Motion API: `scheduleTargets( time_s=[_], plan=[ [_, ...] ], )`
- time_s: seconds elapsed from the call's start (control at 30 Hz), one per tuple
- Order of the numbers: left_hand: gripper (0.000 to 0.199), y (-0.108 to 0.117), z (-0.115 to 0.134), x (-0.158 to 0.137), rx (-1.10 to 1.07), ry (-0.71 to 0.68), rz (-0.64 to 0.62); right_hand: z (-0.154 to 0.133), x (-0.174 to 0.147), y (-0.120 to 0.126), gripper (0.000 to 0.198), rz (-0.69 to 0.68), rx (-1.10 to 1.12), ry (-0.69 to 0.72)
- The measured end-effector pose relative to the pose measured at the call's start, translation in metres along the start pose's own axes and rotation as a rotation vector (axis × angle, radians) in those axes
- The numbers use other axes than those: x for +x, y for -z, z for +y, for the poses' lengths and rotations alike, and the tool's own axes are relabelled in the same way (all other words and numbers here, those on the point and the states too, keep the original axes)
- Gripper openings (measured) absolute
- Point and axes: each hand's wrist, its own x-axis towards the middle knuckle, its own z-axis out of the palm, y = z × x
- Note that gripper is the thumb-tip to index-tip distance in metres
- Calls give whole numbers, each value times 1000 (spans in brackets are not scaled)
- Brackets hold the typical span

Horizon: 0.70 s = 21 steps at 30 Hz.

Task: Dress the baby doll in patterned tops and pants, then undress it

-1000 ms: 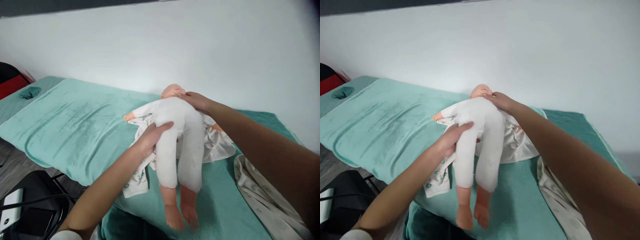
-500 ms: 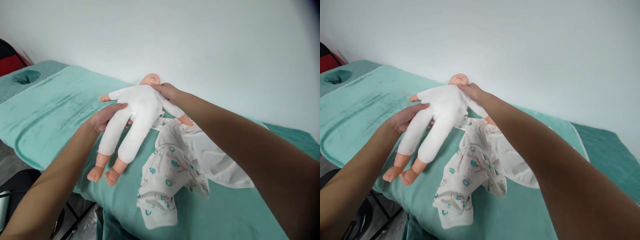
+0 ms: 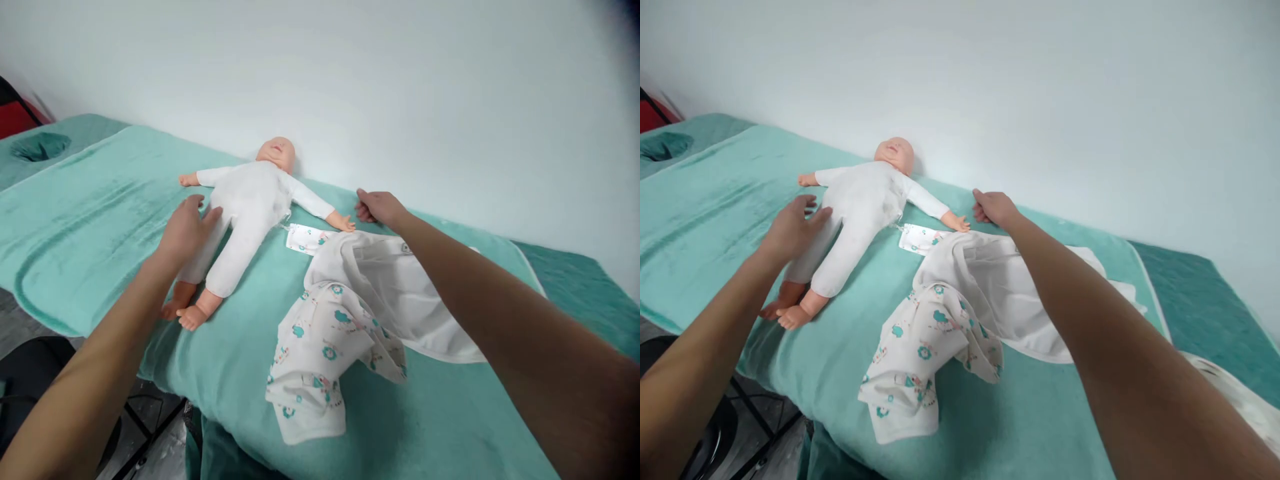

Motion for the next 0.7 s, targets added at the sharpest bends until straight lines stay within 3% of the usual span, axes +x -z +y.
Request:
scheduleTargets(
  time_s=[0.03,0.07,0.13,0.23,0.33,0.43,0.57,0.63,0.7],
  plan=[
    [50,1,16,-14,88,-82,74,12,-11,16,54,-13,-129,17],
    [45,0,33,-30,109,-172,61,22,-24,31,52,-32,-262,33],
    [35,-11,66,-66,83,-318,-150,32,-50,54,51,-107,-463,53],
    [45,-43,101,-114,135,-421,-605,29,-87,77,42,-217,-618,132],
    [36,-75,121,-141,159,-398,-685,15,-124,89,29,-209,-656,285],
    [20,-88,145,-152,129,-519,-589,-1,-167,97,29,-169,-558,408],
    [17,-86,191,-157,221,-878,-297,-21,-242,109,33,-275,-436,608],
    [19,-86,215,-159,314,-1029,-295,-26,-282,119,33,-302,-441,681],
    [22,-86,236,-160,402,-1119,-325,-26,-318,134,31,-306,-462,654]
  ],
)
